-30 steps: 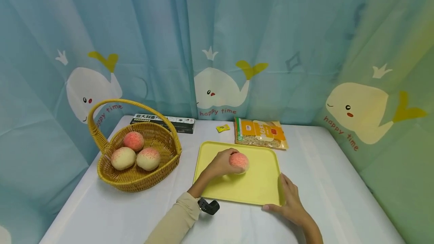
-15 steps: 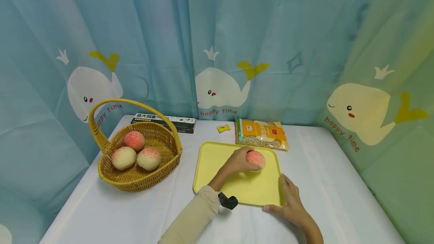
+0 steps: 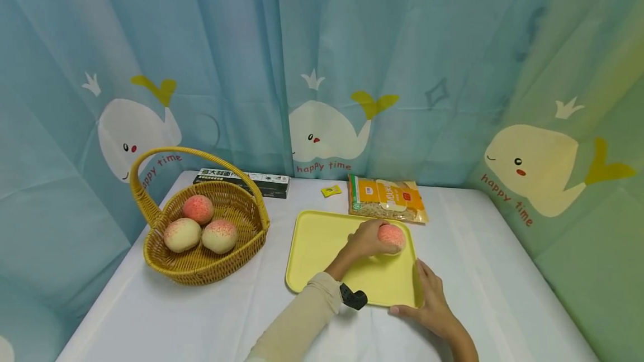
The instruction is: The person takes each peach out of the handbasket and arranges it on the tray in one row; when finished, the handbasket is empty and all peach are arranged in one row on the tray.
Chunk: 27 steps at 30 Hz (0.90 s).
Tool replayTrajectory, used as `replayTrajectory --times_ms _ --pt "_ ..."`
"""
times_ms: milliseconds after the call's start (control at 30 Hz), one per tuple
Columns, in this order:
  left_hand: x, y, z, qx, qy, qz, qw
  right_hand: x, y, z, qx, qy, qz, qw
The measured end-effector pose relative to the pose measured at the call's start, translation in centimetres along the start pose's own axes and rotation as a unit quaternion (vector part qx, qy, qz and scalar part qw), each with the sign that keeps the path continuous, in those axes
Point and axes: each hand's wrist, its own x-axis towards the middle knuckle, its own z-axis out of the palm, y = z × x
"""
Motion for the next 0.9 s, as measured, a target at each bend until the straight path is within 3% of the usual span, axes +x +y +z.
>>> replayTrajectory --times_ms 267,533,767,900 --pt "0.4 0.6 0.7 0.005 0.001 0.002 1.0 0.1 -0.2 -0.1 0.002 -0.006 0.006 1.0" --pt "0.5 -0.1 0.6 0.002 -0.017 0.015 0.9997 0.0 0.0 0.0 0.001 -0.008 0.008 1.0" --pt "0.8 -0.5 0.1 -0.032 -0.033 0.05 0.9977 0.2 0.1 0.1 0.003 -0.004 0.0 1.0" --pt "0.8 -0.4 0.2 -0.022 -0.03 0.041 0.9985 0.2 0.3 0.2 0.0 0.0 -0.006 1.0"
